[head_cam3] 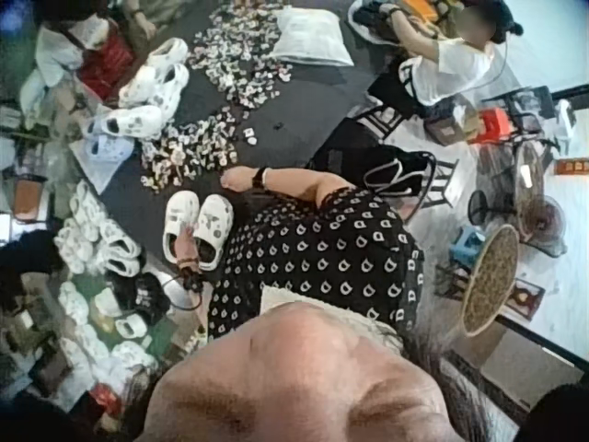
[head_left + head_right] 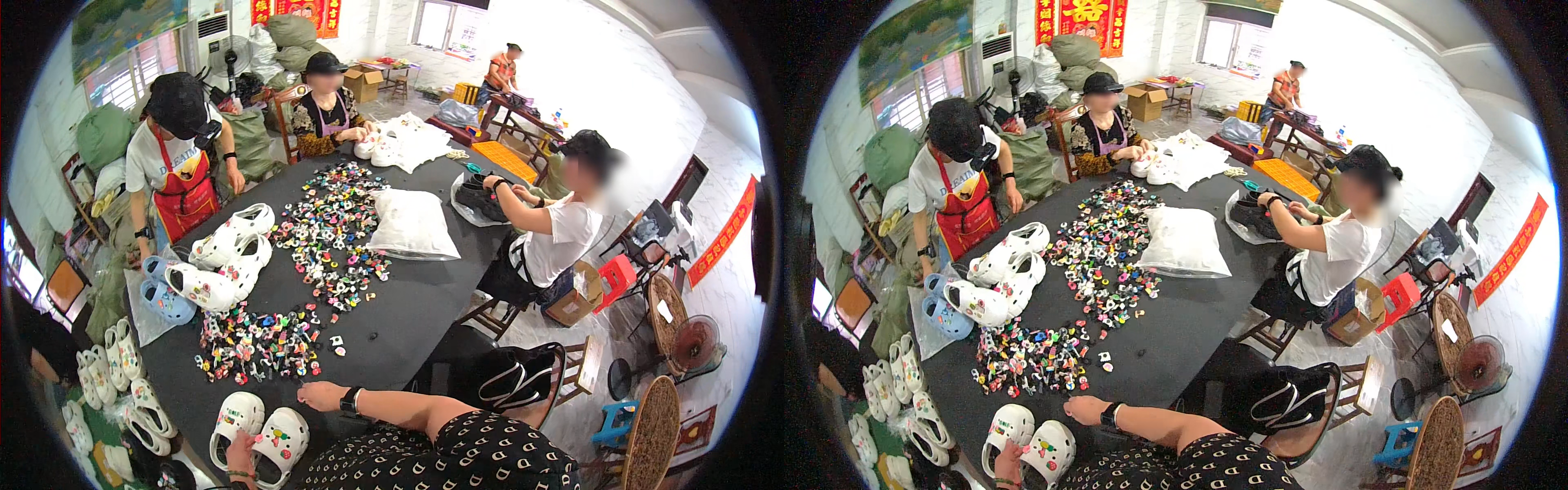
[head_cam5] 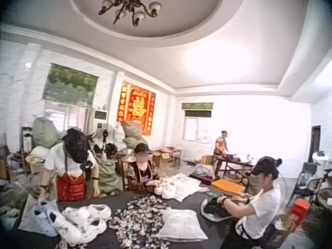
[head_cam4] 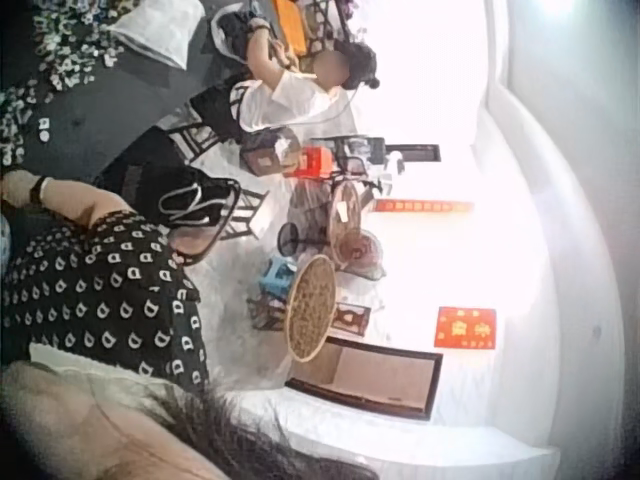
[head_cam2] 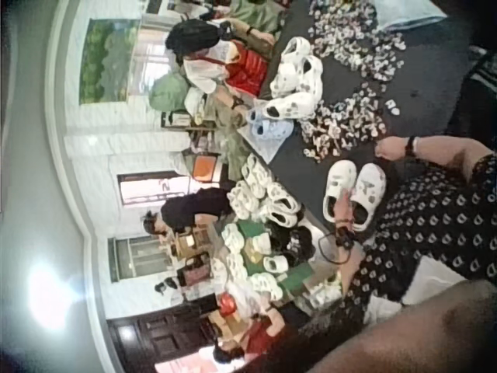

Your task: Sort and package shoes into plastic bags at a manufacturing facility.

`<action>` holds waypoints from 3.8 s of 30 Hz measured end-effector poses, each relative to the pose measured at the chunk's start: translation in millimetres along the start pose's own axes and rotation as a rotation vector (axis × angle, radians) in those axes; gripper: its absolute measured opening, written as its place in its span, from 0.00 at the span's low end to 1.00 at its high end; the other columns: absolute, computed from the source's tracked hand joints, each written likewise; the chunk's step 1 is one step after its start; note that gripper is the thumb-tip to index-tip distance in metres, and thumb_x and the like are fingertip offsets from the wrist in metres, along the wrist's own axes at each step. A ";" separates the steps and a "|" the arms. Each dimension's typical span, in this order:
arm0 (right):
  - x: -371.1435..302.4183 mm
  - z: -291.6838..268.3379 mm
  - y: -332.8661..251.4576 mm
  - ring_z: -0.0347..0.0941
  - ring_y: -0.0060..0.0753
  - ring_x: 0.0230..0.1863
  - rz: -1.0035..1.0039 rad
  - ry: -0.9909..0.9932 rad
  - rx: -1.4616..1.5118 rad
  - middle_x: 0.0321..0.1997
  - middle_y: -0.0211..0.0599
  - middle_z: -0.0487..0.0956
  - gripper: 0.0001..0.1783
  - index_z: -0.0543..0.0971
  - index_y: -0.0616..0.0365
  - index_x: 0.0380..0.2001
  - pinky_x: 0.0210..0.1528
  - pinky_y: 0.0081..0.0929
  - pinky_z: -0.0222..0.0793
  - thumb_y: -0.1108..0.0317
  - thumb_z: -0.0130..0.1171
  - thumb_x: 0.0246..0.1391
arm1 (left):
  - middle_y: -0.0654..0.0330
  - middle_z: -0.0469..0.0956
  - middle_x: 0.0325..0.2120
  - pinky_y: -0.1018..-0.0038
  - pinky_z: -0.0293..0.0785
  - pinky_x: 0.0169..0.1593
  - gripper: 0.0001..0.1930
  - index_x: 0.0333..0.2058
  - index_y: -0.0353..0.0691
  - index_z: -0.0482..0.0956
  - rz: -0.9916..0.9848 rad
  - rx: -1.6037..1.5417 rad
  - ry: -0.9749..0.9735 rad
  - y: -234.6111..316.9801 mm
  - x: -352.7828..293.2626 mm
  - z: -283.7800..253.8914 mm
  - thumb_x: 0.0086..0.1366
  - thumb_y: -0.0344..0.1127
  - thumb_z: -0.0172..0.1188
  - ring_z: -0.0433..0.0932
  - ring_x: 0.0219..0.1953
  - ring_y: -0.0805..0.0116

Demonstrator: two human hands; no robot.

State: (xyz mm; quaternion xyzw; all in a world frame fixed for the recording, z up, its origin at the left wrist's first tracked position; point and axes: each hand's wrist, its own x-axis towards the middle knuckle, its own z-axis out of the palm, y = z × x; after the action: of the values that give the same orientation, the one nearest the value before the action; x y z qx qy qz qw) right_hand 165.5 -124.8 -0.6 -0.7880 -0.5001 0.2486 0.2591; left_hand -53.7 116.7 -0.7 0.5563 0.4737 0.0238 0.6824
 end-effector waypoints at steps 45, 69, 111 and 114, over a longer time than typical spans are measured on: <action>-39.3 -15.1 -6.9 0.72 0.47 0.42 -0.070 -0.031 -0.058 0.36 0.45 0.77 0.11 0.76 0.59 0.34 0.45 0.41 0.69 0.69 0.47 0.50 | 0.62 0.77 0.21 0.74 0.60 0.18 0.21 0.38 0.37 0.79 -0.197 -0.222 -0.217 20.6 40.1 -39.8 0.60 0.51 0.55 0.64 0.13 0.75; 42.2 -14.2 -79.2 0.72 0.46 0.41 -0.232 0.032 0.085 0.37 0.43 0.73 0.10 0.74 0.60 0.37 0.44 0.37 0.69 0.72 0.52 0.50 | 0.50 0.66 0.55 0.54 0.64 0.58 0.24 0.59 0.36 0.59 -0.052 -0.760 -0.521 24.7 -11.1 -6.9 0.66 0.35 0.50 0.67 0.56 0.54; 148.3 13.5 -115.3 0.72 0.43 0.35 -0.440 -0.097 0.265 0.29 0.41 0.74 0.10 0.80 0.61 0.24 0.37 0.36 0.67 0.68 0.66 0.33 | 0.51 0.67 0.52 0.56 0.61 0.57 0.22 0.57 0.36 0.58 -0.097 -0.709 -0.581 20.6 -6.2 -10.7 0.64 0.28 0.45 0.68 0.53 0.52; 156.5 26.2 -104.3 0.73 0.45 0.33 -0.465 -0.043 0.287 0.28 0.43 0.74 0.11 0.80 0.60 0.22 0.35 0.37 0.68 0.67 0.67 0.32 | 0.52 0.67 0.52 0.56 0.60 0.58 0.23 0.58 0.36 0.58 -0.091 -0.698 -0.537 13.5 7.1 -15.3 0.63 0.28 0.45 0.67 0.53 0.53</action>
State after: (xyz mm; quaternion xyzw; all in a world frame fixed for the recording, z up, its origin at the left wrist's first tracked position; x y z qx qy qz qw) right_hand 138.6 61.1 27.7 -0.6019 -0.6326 0.2673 0.4075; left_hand -53.4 137.1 6.5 0.2577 0.2671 0.0068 0.9285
